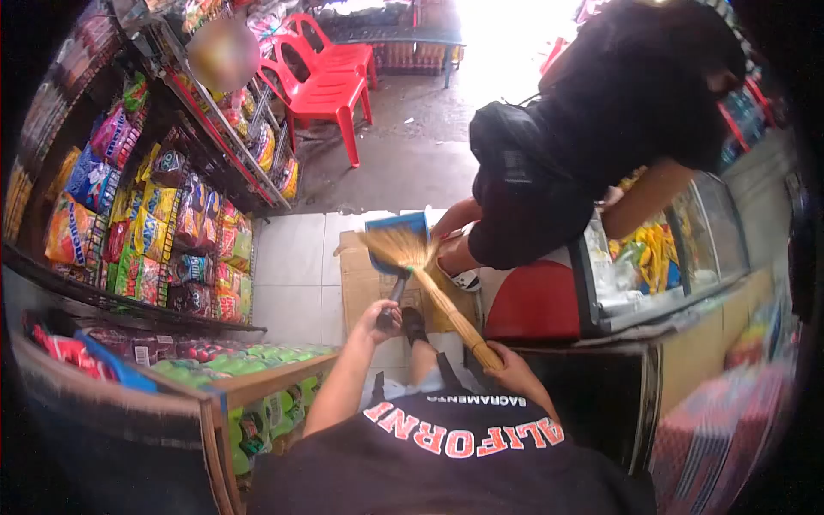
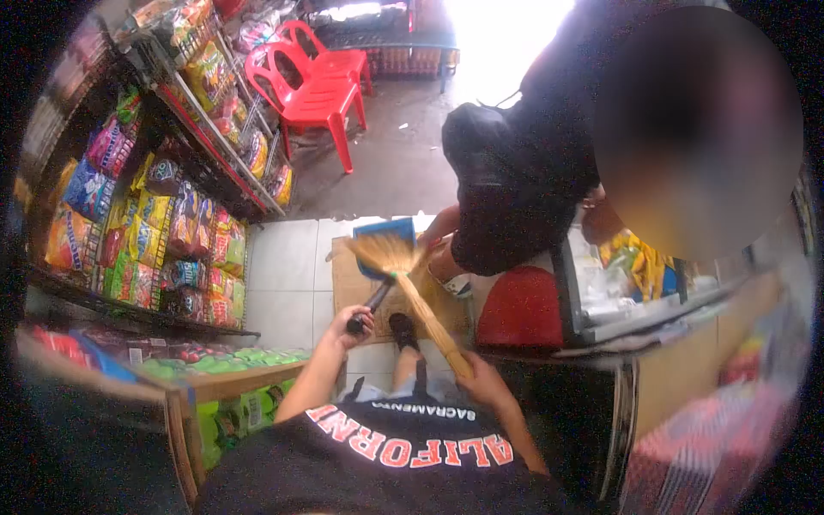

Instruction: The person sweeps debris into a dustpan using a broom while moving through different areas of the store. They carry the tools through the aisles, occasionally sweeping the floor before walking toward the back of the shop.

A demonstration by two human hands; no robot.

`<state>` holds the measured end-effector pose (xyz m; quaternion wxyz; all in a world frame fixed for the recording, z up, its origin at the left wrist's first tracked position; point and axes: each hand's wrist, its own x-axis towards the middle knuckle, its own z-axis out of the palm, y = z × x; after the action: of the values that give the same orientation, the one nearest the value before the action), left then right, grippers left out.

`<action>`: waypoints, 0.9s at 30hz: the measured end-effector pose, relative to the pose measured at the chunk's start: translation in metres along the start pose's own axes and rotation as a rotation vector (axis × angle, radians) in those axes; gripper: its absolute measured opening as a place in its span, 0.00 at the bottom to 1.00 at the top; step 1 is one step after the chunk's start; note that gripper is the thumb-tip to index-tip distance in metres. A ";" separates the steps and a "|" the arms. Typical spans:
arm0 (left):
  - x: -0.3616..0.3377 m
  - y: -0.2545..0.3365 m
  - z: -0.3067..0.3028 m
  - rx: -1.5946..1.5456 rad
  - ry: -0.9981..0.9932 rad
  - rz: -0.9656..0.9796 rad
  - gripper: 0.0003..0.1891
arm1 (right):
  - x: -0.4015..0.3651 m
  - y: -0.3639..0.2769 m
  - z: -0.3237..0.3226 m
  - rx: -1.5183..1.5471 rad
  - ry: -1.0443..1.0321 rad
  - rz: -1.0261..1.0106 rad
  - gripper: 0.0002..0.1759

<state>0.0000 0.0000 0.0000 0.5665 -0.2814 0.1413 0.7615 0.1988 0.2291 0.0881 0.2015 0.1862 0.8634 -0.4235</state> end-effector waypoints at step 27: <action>0.109 0.518 0.200 0.249 0.278 0.129 0.04 | 0.536 -0.228 -0.154 1.501 0.162 0.496 0.09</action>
<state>-0.5630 0.0270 0.0424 0.5220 -0.3019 0.3288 0.7268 -0.3976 0.3038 0.0532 0.0471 0.4894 0.2926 -0.8201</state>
